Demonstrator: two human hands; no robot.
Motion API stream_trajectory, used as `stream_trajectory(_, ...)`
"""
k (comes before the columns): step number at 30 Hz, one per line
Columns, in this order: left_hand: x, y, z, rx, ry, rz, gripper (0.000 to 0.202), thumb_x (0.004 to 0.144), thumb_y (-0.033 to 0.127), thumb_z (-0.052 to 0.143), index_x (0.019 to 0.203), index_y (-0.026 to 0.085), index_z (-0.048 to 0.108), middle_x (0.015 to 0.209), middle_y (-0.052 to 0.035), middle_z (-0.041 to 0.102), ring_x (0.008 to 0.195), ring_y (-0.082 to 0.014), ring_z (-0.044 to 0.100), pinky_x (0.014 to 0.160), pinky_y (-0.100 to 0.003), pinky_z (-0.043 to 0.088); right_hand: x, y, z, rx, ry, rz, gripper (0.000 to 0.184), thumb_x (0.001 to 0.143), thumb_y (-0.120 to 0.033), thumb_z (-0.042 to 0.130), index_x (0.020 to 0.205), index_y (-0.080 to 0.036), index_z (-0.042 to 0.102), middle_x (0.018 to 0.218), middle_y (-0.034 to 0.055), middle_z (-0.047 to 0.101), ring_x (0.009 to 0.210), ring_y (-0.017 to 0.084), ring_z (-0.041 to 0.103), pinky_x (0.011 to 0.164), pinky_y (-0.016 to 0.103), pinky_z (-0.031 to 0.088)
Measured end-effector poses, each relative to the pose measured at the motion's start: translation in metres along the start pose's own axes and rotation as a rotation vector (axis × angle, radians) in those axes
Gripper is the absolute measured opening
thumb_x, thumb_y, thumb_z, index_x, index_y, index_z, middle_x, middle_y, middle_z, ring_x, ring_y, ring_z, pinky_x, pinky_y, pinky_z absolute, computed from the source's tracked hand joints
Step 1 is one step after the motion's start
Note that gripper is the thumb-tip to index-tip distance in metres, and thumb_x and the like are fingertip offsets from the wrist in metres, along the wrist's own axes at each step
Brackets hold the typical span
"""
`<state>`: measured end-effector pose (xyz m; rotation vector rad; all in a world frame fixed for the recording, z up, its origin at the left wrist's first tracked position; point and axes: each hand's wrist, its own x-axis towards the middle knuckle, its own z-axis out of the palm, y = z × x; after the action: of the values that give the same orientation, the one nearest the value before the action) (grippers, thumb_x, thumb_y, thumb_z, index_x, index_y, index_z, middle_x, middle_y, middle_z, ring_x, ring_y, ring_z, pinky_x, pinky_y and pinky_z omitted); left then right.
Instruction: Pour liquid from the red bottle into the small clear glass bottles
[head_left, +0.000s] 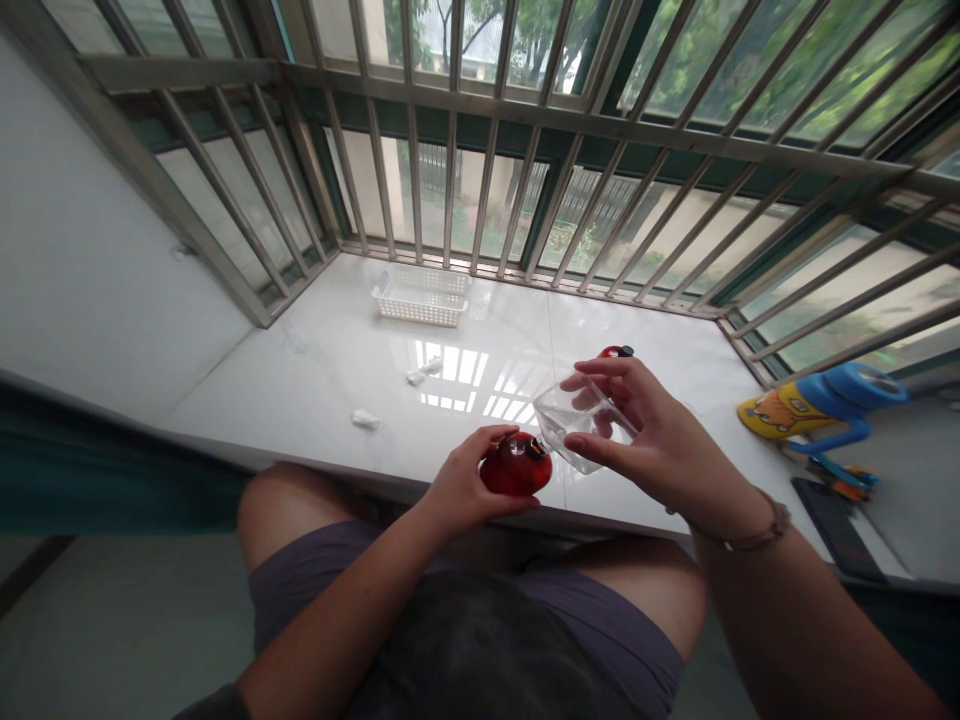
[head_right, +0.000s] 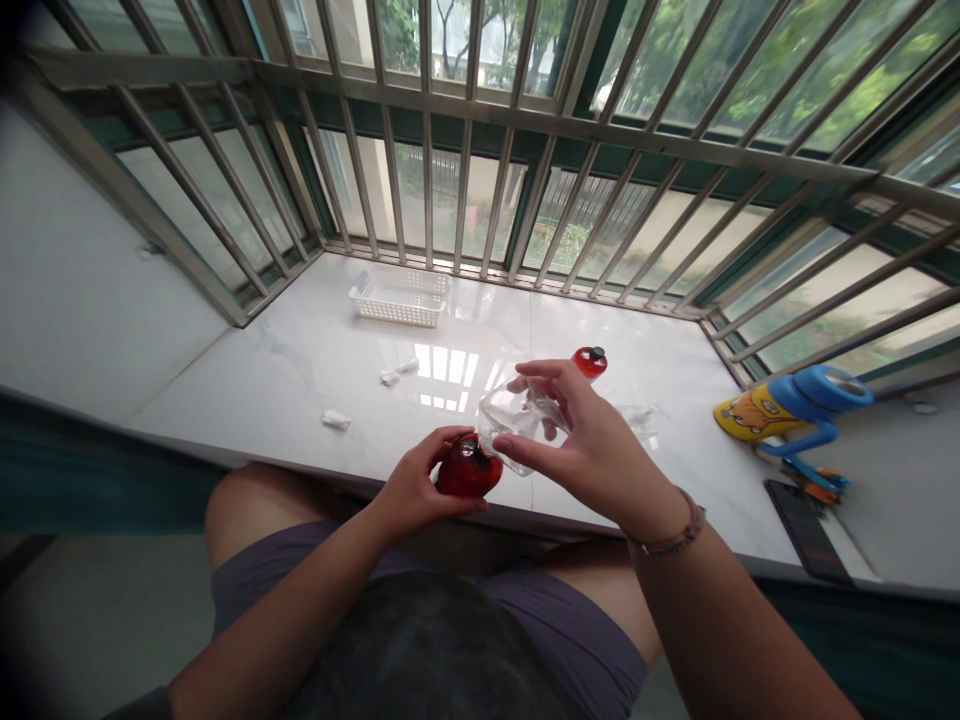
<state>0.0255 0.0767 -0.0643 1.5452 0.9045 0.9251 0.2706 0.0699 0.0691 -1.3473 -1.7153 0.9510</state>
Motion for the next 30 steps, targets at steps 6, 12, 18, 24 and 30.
stream_trajectory(6, 0.0009, -0.0015, -0.0003, -0.006, -0.003, 0.001, 0.094, 0.061, 0.038, 0.108, 0.143, 0.029, 0.063, 0.14, -0.008, 0.074, 0.125, -0.0315, 0.072, 0.111, -0.047, 0.058, 0.0009, 0.0012, -0.0006, -0.021, -0.01, -0.021, 0.071, 0.083, -0.054, 0.095, 0.139, -0.033, 0.058, 0.138, 0.0118, 0.071, 0.125, 0.032, 0.07, 0.103, 0.047, 0.063)
stream_trajectory(12, 0.0008, -0.0035, 0.0003, -0.009, 0.003, -0.001, 0.093, 0.061, 0.038, 0.108, 0.142, 0.029, 0.064, 0.139, -0.0085, 0.074, 0.124, -0.0323, 0.073, 0.112, -0.049, 0.058, 0.0017, 0.0036, -0.0022, -0.068, -0.013, -0.03, 0.072, 0.084, -0.057, 0.094, 0.141, -0.034, 0.058, 0.139, 0.0119, 0.071, 0.124, 0.032, 0.07, 0.102, 0.046, 0.063)
stream_trajectory(18, 0.0003, -0.0056, 0.0007, -0.015, 0.0, 0.001, 0.093, 0.061, 0.038, 0.108, 0.143, 0.029, 0.063, 0.14, -0.0081, 0.073, 0.125, -0.0317, 0.072, 0.112, -0.047, 0.058, 0.0027, 0.0032, -0.0029, -0.095, -0.016, -0.036, 0.072, 0.083, -0.058, 0.094, 0.141, -0.035, 0.058, 0.138, 0.0109, 0.072, 0.122, 0.031, 0.07, 0.1, 0.045, 0.063)
stream_trajectory(24, 0.0012, -0.0052, 0.0022, -0.021, 0.008, 0.001, 0.093, 0.06, 0.038, 0.109, 0.142, 0.029, 0.064, 0.14, -0.0089, 0.073, 0.125, -0.0323, 0.073, 0.112, -0.049, 0.058, 0.0032, 0.0027, -0.0031, -0.115, -0.021, -0.038, 0.072, 0.084, -0.057, 0.094, 0.142, -0.034, 0.058, 0.138, 0.0112, 0.071, 0.122, 0.032, 0.07, 0.099, 0.045, 0.063)
stream_trajectory(30, 0.004, -0.0028, 0.0039, -0.016, 0.008, 0.007, 0.094, 0.059, 0.037, 0.109, 0.141, 0.03, 0.064, 0.137, -0.008, 0.075, 0.123, -0.032, 0.073, 0.11, -0.048, 0.059, 0.0034, 0.0015, -0.0032, -0.171, -0.015, -0.037, 0.074, 0.083, -0.061, 0.093, 0.142, -0.034, 0.058, 0.14, 0.0121, 0.072, 0.126, 0.034, 0.07, 0.099, 0.047, 0.063)
